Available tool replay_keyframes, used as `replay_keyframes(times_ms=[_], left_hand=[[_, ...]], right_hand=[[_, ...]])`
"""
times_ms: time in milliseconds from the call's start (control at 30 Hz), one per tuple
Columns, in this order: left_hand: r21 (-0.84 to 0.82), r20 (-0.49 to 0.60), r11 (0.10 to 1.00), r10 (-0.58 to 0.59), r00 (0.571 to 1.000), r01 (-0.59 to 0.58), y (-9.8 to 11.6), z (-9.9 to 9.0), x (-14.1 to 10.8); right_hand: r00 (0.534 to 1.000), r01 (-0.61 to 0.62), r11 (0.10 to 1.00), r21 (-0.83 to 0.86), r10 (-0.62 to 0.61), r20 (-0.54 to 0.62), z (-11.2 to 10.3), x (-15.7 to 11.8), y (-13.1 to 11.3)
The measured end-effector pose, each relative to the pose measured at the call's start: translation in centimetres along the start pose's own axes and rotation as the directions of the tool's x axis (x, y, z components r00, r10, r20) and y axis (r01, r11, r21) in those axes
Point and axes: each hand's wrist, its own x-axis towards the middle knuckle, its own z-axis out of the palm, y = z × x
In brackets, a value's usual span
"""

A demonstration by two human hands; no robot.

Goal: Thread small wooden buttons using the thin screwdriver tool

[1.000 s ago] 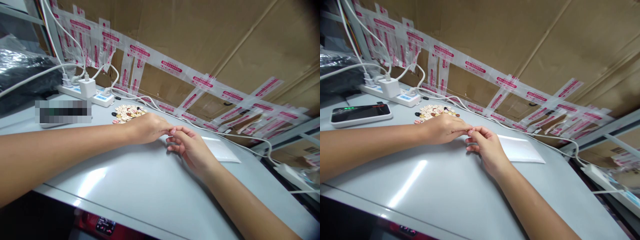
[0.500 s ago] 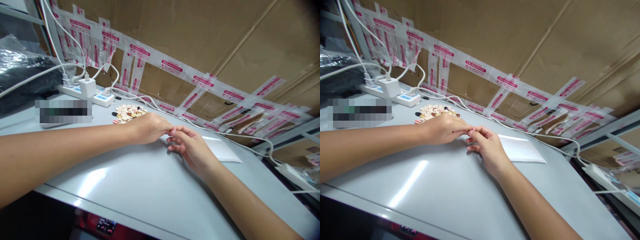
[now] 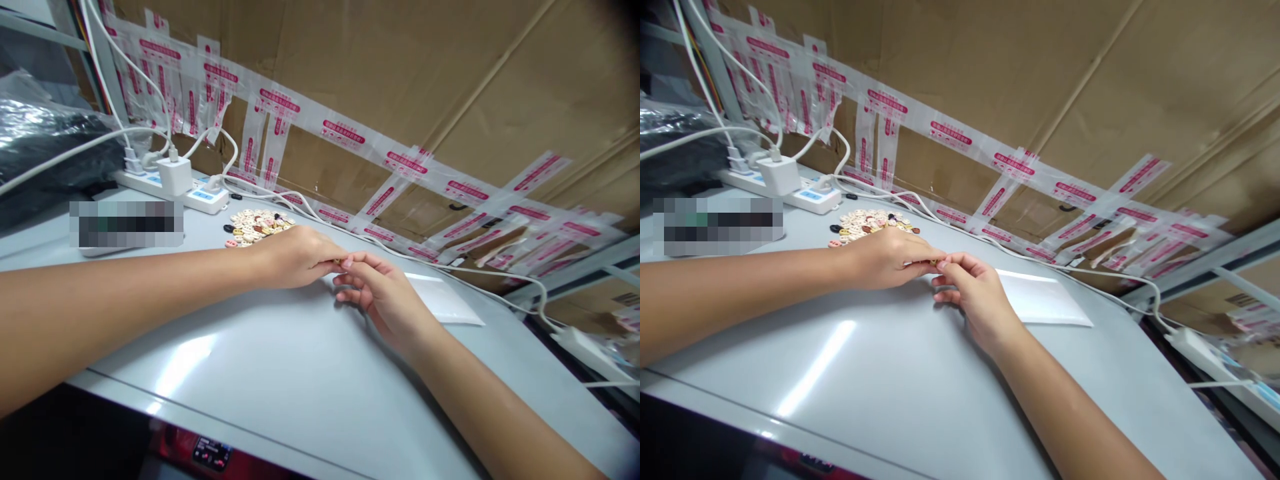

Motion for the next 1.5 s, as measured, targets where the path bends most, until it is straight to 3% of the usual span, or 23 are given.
replay_keyframes(times_ms=[200, 533, 900, 1133, 1500], left_hand=[[-0.009, 0.057, 0.999, -0.033, 0.998, 0.034, -0.01, -0.09, -0.01], [-0.017, 0.015, 0.999, -0.038, 0.999, 0.038, -0.07, -0.02, -0.15], [-0.032, 0.016, 0.998, -0.048, 0.999, 0.049, 0.10, -0.04, -0.09], [-0.040, 0.087, 0.997, -0.059, 0.994, 0.063, 0.24, -0.26, 0.02], [-0.035, 0.056, 0.998, -0.054, 0.997, 0.056, 0.13, -0.09, -0.09]], right_hand=[[1.000, -0.009, 1.000, -0.010, 0.009, 0.003, -0.19, 0.11, 0.17], [1.000, -0.011, 1.000, 0.004, 0.011, 0.009, -0.10, -0.08, 0.19], [1.000, -0.017, 1.000, 0.000, 0.017, 0.002, -0.12, 0.01, 0.16], [1.000, -0.021, 1.000, -0.006, 0.021, 0.005, -0.22, 0.10, 0.33], [1.000, -0.010, 1.000, -0.009, 0.010, 0.001, -0.22, 0.07, 0.25]])
